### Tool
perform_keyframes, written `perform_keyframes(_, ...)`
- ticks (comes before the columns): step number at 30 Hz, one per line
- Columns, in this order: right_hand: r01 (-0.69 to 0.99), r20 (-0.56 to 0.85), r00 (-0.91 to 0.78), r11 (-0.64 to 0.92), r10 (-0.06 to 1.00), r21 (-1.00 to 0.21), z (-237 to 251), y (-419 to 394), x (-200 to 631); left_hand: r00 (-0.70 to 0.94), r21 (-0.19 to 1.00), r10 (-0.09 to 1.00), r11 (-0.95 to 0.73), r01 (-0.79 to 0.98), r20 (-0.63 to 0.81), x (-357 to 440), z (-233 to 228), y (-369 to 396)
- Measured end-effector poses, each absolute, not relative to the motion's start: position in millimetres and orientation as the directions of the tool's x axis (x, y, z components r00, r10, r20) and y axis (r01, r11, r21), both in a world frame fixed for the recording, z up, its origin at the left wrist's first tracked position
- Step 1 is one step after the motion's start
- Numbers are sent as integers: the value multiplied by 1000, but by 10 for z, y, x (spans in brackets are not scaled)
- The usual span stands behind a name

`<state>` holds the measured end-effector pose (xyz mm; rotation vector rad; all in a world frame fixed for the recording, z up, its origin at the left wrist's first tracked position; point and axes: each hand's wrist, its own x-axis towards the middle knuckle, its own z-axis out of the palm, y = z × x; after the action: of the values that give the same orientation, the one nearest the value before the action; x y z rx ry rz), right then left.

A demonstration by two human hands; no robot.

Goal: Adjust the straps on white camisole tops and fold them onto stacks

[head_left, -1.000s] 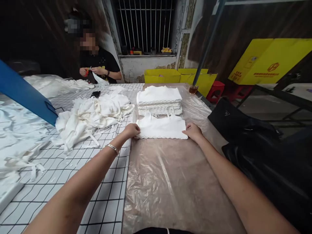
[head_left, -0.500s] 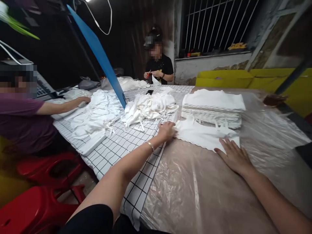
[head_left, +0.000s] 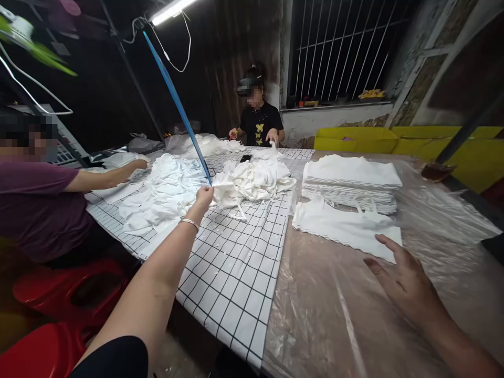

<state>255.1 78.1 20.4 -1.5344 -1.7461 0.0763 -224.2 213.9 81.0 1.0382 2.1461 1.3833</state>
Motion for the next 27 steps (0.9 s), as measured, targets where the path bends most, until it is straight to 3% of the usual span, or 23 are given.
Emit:
perform_keyframes(5, 712, 445, 118, 237, 888, -661, 351, 506, 2124, -493, 955, 842, -81, 286, 219, -2233, 1575, 2124)
perform_keyframes(9, 494, 418, 117, 312, 901, -812, 667, 616, 1700, -149, 933, 921, -359, 29, 359, -1945, 2132, 1851)
perform_keyframes(13, 151, 303, 57, 292, 951, -945, 1154, 696, 1352, 141, 934, 927, -330, -135, 348, -1384, 2401, 1419)
perform_keyframes(17, -83, -14, -261, -37, 965, -996, 1449, 480, 1380, 337, 960, 904, -212, -185, 265, -796, 2299, 1008)
perform_keyframes(19, -155, -93, -311, -147, 946, -977, 1436, 303, 1545, 412, 967, 880, -174, -185, 237, -569, 2107, 878)
perform_keyframes(22, -288, -76, -57, -90, 995, -954, 1219, 79, 1864, 429, 979, 880, -192, -73, 205, -315, 1662, 812)
perform_keyframes(25, -302, -97, 186, -37, 978, -953, 850, -42, 2140, 397, 928, 916, -197, 317, 59, -127, 1150, 834)
perform_keyframes(27, -263, -192, 250, -125, 949, -957, 607, -80, 2266, 384, 794, 921, -189, 578, -60, -28, 877, 827)
